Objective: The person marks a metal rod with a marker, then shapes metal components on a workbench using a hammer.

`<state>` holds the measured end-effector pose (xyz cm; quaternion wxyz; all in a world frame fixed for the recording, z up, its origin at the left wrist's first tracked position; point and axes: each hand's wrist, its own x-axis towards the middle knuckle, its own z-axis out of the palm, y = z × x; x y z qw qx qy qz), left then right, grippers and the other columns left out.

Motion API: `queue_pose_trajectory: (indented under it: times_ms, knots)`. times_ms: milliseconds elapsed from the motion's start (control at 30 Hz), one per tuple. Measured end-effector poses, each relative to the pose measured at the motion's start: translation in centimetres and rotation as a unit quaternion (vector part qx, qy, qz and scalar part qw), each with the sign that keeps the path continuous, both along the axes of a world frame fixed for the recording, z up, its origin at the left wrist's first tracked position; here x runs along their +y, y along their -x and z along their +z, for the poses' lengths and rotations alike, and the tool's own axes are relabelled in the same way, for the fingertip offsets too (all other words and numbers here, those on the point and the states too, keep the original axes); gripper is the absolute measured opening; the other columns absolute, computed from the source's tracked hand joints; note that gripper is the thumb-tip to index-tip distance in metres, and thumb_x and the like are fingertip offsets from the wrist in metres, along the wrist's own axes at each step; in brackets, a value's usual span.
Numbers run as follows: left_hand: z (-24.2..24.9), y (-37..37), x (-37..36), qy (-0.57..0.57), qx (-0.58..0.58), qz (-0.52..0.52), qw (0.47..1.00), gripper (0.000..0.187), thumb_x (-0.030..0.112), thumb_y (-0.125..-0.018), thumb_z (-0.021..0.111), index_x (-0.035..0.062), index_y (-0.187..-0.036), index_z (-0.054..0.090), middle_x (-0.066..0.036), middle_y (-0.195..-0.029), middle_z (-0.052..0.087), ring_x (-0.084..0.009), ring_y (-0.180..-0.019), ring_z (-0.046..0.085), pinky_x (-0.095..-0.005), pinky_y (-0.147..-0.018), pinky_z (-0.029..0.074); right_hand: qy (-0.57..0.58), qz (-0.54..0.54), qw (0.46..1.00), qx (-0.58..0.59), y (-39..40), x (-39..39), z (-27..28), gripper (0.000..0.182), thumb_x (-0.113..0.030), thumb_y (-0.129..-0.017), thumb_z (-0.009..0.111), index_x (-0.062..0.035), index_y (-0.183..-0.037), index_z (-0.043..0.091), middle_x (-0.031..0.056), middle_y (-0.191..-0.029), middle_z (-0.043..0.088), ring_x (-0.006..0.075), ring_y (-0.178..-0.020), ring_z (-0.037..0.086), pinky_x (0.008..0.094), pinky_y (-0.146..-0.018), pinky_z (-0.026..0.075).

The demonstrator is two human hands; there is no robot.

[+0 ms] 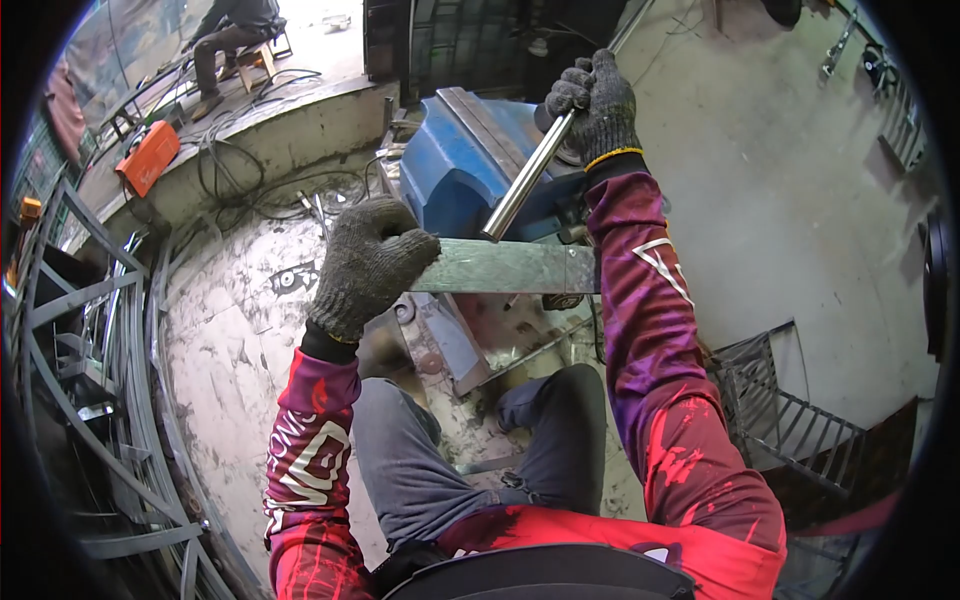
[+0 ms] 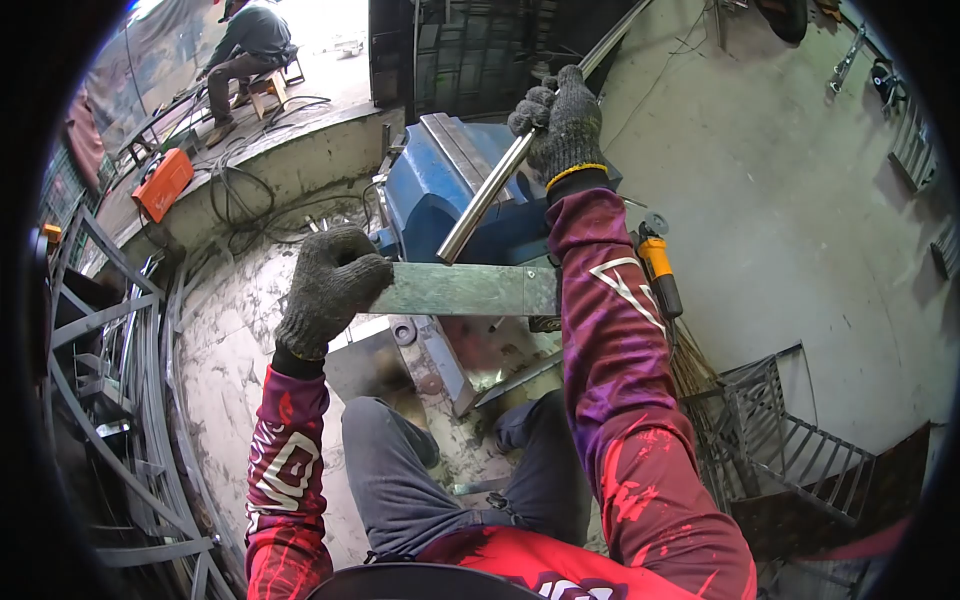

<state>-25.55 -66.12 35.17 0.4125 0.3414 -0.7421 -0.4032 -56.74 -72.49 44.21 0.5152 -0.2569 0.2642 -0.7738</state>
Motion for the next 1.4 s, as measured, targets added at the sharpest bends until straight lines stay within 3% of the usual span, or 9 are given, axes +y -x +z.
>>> queue_pose_trajectory:
  times_ms: [100, 167, 567, 700, 833, 900, 967, 1033, 1400]
  knots:
    - [0.0, 0.5, 0.1, 0.001, 0.049, -0.033, 0.998, 0.013, 0.01, -0.079, 0.07, 0.0001, -0.072, 0.066, -0.003, -0.063, 0.061, -0.0085, -0.055, 0.056, -0.0261, -0.05, 0.043, 0.029, 0.011, 0.999, 0.015, -0.2, 0.0, 0.2, 0.028, -0.037, -0.105, 0.05, -0.0111, -0.092, 0.051, -0.0038, -0.06, 0.04, 0.0097, -0.044, 0.037, 0.0289, -0.044, 0.036]
    - [0.1, 0.7, 0.3, 0.014, 0.032, -0.032, 0.999, 0.013, 0.01, -0.079, 0.071, 0.0002, -0.071, 0.066, -0.003, -0.062, 0.061, -0.0084, -0.055, 0.056, -0.0261, -0.05, 0.043, 0.051, 0.11, 0.993, 0.003, 0.0, -0.2, 0.1, 0.027, -0.036, -0.104, 0.051, -0.0113, -0.093, 0.051, -0.0044, -0.061, 0.039, 0.0094, -0.044, 0.036, 0.0288, -0.044, 0.035]
    - [-0.3, 1.3, 0.7, 0.0, 0.037, -0.02, 0.999, 0.016, 0.014, -0.076, 0.074, 0.0001, -0.07, 0.067, -0.006, -0.062, 0.062, -0.0116, -0.056, 0.058, -0.0297, -0.052, 0.045, 0.056, 0.274, 0.96, 0.033, 0.0, -0.5, 0.6, 0.024, -0.028, -0.106, 0.05, -0.0131, -0.087, 0.05, -0.0047, -0.064, 0.037, 0.009, -0.05, 0.038, 0.0272, -0.05, 0.038]
    - [-0.2, 1.2, 1.1, -0.023, 0.024, 0.001, 0.999, 0.02, 0.018, -0.073, 0.076, -0.0003, -0.069, 0.068, -0.009, -0.064, 0.063, -0.0148, -0.059, 0.06, -0.0321, -0.056, 0.046, 0.055, 0.264, 0.961, 0.059, -0.3, -0.5, 0.9, 0.024, -0.03, -0.105, 0.051, -0.0114, -0.091, 0.052, -0.0034, -0.066, 0.04, 0.0103, -0.052, 0.039, 0.0289, -0.053, 0.04]
    - [-0.8, 1.5, 0.8, 0.008, 0.045, -0.011, 0.999, 0.016, 0.011, -0.075, 0.073, 0.001, -0.066, 0.064, -0.004, -0.06, 0.061, -0.0095, -0.054, 0.056, -0.0278, -0.05, 0.044, 0.096, 0.328, 0.938, 0.061, -0.2, -1.0, 0.3, 0.02, -0.028, -0.106, 0.05, -0.0104, -0.095, 0.051, -0.0034, -0.069, 0.04, 0.0107, -0.053, 0.039, 0.029, -0.053, 0.04]
    - [-0.9, 1.3, 0.8, 0.086, 0.007, 0.015, 0.996, 0.017, 0.011, -0.075, 0.073, 0.0013, -0.065, 0.064, -0.004, -0.059, 0.06, -0.01, -0.054, 0.055, -0.0287, -0.05, 0.043, 0.105, 0.326, 0.938, 0.049, -0.7, -1.3, 0.1, 0.02, -0.027, -0.106, 0.05, -0.0104, -0.095, 0.051, -0.0033, -0.07, 0.04, 0.0103, -0.053, 0.039, 0.0282, -0.052, 0.039]
    - [-0.7, 1.4, 0.9, 0.066, 0.017, 0.015, 0.998, 0.017, 0.011, -0.075, 0.073, 0.0014, -0.064, 0.064, -0.003, -0.058, 0.059, -0.0101, -0.054, 0.055, -0.0292, -0.05, 0.042, 0.113, 0.328, 0.937, 0.039, -0.9, -1.5, 0.2, 0.019, -0.027, -0.106, 0.049, -0.0105, -0.095, 0.05, -0.0033, -0.07, 0.04, 0.0099, -0.053, 0.038, 0.0274, -0.052, 0.039]
    - [-0.5, 1.5, 0.9, 0.047, 0.03, 0.016, 0.998, 0.017, 0.011, -0.074, 0.073, 0.0015, -0.064, 0.064, -0.003, -0.058, 0.058, -0.0103, -0.053, 0.054, -0.0296, -0.05, 0.042, 0.085, 0.296, 0.949, 0.069, -0.9, -2.0, 0.6, 0.028, -0.03, -0.105, 0.052, -0.0182, -0.08, 0.046, -0.0054, -0.064, 0.035, 0.0091, -0.05, 0.037, 0.0266, -0.049, 0.037]
    - [-0.5, 1.8, -0.5, 0.033, 0.028, 0.0, 0.999, 0.016, 0.01, -0.077, 0.073, 0.0014, -0.067, 0.064, -0.003, -0.057, 0.059, -0.0088, -0.05, 0.055, -0.0264, -0.047, 0.042, 0.062, 0.216, 0.966, 0.124, -0.7, -2.5, 0.8, 0.027, -0.025, -0.105, 0.05, -0.0206, -0.079, 0.044, -0.0062, -0.063, 0.035, 0.008, -0.049, 0.036, 0.0264, -0.047, 0.035]
